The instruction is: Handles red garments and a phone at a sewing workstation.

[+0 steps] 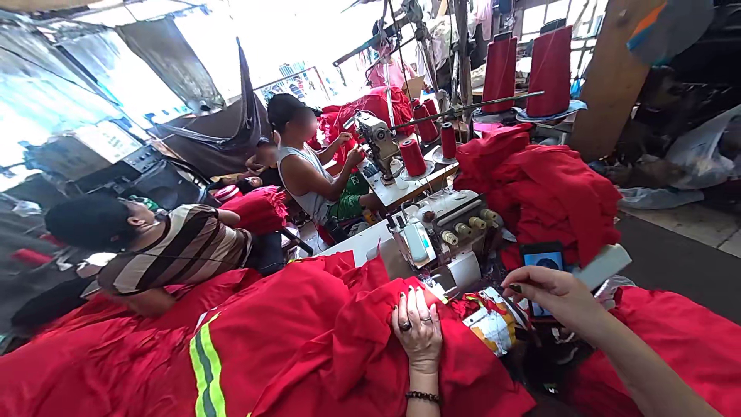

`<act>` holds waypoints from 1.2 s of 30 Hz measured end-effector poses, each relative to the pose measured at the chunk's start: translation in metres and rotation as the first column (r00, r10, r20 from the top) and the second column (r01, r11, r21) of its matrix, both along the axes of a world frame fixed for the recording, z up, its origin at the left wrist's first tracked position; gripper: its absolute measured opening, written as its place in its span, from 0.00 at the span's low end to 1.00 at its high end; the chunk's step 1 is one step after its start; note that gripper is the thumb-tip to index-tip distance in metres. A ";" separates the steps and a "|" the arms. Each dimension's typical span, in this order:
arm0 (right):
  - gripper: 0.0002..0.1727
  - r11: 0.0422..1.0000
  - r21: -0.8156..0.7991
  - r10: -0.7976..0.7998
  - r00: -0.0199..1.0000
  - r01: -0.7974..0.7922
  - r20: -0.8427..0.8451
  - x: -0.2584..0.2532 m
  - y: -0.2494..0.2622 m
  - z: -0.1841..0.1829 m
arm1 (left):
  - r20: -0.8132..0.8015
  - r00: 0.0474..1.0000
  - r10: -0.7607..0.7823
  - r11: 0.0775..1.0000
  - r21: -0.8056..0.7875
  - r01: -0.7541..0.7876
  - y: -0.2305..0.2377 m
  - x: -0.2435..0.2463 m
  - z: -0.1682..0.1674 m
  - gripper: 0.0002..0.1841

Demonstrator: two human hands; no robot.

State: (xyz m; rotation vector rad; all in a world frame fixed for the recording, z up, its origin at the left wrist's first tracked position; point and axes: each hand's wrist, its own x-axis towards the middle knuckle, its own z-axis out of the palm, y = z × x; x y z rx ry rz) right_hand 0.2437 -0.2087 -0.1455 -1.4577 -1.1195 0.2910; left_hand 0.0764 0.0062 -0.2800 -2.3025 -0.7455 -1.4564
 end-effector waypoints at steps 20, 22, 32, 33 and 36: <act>0.34 0.822 -0.079 -0.553 0.757 0.564 -0.347 0.049 -0.068 -0.035 | 0.010 1.000 -0.020 0.999 -0.036 0.021 -0.004 -0.002 0.000 0.23; 0.39 0.847 -0.116 -0.511 0.733 0.519 -0.449 0.054 -0.072 -0.056 | 0.014 0.999 -0.030 0.998 -0.058 0.030 -0.003 -0.002 -0.002 0.24; 0.49 0.962 -0.151 -0.271 0.767 0.226 -0.581 0.041 -0.060 -0.083 | 0.053 0.997 -0.062 0.991 -0.118 0.068 -0.003 -0.004 -0.005 0.25; 0.50 0.968 -0.130 -0.251 0.764 0.217 -0.595 0.040 -0.058 -0.085 | 0.056 0.997 -0.062 0.990 -0.120 0.068 -0.003 -0.004 -0.005 0.25; 0.51 0.966 -0.104 -0.249 0.755 0.236 -0.606 0.038 -0.050 -0.089 | 0.068 0.995 -0.077 0.987 -0.135 0.085 -0.003 -0.004 -0.003 0.24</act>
